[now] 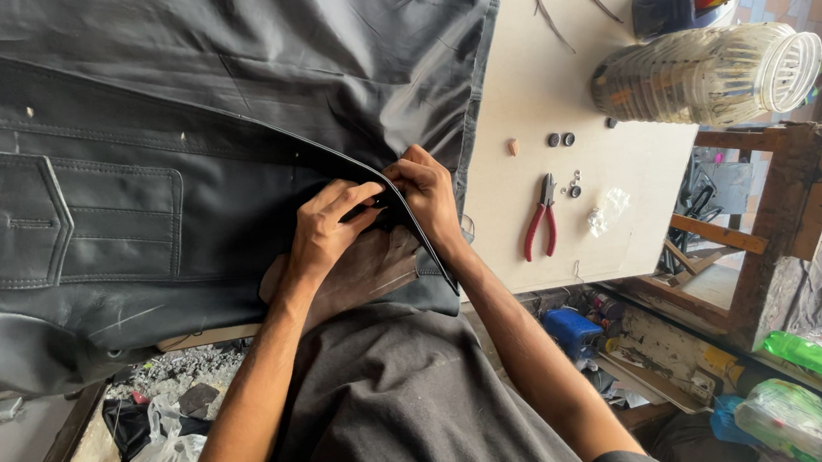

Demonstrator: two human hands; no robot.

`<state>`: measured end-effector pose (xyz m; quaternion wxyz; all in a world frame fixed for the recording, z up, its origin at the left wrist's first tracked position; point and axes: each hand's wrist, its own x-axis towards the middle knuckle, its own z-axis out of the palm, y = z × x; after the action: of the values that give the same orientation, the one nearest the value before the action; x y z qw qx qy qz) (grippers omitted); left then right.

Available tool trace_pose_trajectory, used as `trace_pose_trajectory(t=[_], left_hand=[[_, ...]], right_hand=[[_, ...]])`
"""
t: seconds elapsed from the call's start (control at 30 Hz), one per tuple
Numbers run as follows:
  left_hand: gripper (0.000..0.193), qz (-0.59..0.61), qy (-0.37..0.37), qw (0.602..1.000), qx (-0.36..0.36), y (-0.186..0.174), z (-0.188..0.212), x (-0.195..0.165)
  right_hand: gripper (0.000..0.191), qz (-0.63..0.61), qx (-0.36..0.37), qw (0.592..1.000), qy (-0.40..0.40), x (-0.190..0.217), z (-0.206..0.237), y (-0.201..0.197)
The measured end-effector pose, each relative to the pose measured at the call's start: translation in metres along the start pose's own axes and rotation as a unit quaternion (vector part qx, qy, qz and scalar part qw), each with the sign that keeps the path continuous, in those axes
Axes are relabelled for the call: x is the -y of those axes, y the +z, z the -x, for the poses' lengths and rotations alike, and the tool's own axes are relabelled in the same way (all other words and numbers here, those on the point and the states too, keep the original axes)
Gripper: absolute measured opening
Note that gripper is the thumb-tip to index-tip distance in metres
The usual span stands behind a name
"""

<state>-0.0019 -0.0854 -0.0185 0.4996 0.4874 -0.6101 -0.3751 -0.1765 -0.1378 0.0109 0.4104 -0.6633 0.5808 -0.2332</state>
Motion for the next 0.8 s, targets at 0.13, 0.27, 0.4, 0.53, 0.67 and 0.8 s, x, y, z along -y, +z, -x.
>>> trace_pose_trajectory(t=[0.13,0.27,0.4,0.53,0.67,0.8], left_hand=[[0.041,0.008,-0.003,1.0,0.001,0.003,0.001,-0.001],[0.042,0.012,-0.008,1.0,0.002,0.008,0.001,0.0],[0.044,0.004,-0.006,1.0,-0.001,0.007,0.0,-0.003],[0.046,-0.003,-0.009,1.0,-0.003,0.004,-0.002,-0.007],[0.045,-0.008,-0.006,1.0,-0.008,0.003,-0.004,-0.011],[0.046,-0.017,-0.015,1.0,-0.002,0.005,-0.001,-0.011]], right_hand=[[0.019,-0.008,0.008,1.0,0.0,-0.005,0.001,-0.001],[0.024,-0.011,0.01,1.0,-0.022,-0.013,0.0,-0.001],[0.021,-0.006,0.019,1.0,-0.023,-0.017,0.001,-0.001],[0.019,-0.002,0.026,0.999,-0.041,-0.017,-0.002,-0.004],[0.02,-0.037,0.055,0.997,-0.037,-0.015,-0.007,-0.009],[0.013,-0.029,0.063,0.997,-0.03,-0.014,-0.007,-0.013]])
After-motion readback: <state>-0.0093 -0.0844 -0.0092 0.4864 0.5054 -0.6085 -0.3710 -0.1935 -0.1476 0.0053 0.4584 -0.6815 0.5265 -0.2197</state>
